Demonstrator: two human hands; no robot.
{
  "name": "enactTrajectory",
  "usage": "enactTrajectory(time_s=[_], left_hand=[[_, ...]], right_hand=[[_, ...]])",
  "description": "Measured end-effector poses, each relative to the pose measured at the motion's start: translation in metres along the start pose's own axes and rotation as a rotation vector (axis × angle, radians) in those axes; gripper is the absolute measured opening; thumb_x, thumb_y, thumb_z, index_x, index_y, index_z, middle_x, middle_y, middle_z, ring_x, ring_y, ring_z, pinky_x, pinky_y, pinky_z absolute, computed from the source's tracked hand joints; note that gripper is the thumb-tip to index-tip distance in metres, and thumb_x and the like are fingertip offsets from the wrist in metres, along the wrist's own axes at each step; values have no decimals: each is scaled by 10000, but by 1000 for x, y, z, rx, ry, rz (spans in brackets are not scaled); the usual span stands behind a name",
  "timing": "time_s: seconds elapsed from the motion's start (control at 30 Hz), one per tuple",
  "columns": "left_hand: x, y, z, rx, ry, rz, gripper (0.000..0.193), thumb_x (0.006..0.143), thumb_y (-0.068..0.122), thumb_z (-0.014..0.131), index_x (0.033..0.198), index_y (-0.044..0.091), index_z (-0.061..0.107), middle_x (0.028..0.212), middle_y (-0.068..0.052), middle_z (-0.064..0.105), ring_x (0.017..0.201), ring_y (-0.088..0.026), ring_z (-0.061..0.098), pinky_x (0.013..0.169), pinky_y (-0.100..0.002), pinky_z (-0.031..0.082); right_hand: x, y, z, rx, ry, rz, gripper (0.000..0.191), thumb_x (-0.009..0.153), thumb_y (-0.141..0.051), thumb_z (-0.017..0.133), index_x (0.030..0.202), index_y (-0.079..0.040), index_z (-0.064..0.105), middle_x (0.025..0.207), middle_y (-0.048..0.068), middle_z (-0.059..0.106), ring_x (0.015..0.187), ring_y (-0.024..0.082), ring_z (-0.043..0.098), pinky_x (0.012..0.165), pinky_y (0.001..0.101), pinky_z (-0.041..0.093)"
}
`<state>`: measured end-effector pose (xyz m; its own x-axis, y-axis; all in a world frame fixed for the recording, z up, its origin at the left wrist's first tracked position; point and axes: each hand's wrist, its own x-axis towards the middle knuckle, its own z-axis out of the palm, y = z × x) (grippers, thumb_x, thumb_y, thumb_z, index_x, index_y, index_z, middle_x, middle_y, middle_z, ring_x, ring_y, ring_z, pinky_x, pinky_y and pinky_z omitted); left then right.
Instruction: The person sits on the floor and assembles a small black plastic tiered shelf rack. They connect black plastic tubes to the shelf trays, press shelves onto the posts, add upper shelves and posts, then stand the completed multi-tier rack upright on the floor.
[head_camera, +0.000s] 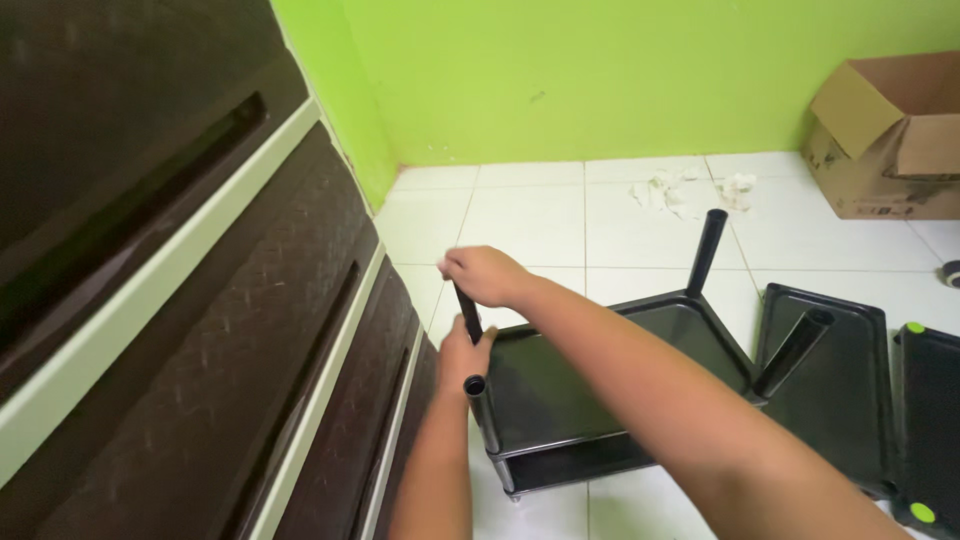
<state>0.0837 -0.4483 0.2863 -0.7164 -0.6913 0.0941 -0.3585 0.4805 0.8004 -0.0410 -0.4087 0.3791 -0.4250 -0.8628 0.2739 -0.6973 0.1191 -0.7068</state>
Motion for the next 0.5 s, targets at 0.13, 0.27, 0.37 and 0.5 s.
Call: enactTrajectory(time_s=[0.13,0.27,0.37,0.5], left_hand=[[-4,16,-12,11,-3,-10,371,944,369,623,1238,144,653,1083,-191,734,1054,-410,666,878,-501,515],[-2,16,-11,94,3,11,406,988,417,592,1270,128,619,1074,-245,705,1061,-464,630,871,-546,497],[4,8,-9,146,-36,37,397,984,412,598,1240,108,617,1055,-245,711,1046,-467,639,875,-550,497],[13,-1,-5,178,-38,91,355,954,318,611,1233,97,604,1051,-246,711,1045,-475,632,869,-564,489]], right_hand=[[-13,4,0,-78,-36,9,421,1054,-373,403,955,-59,667,888,125,741,862,322,700,848,439,528],[-18,-6,7,-85,14,57,419,1055,-360,401,931,-48,650,841,120,733,811,327,691,820,450,529],[-21,-10,8,-41,19,79,421,1059,-356,394,929,-46,648,826,119,734,786,317,702,801,442,545],[-23,-4,6,9,47,48,403,1054,-351,408,940,-46,646,840,127,753,801,323,721,808,439,556]])
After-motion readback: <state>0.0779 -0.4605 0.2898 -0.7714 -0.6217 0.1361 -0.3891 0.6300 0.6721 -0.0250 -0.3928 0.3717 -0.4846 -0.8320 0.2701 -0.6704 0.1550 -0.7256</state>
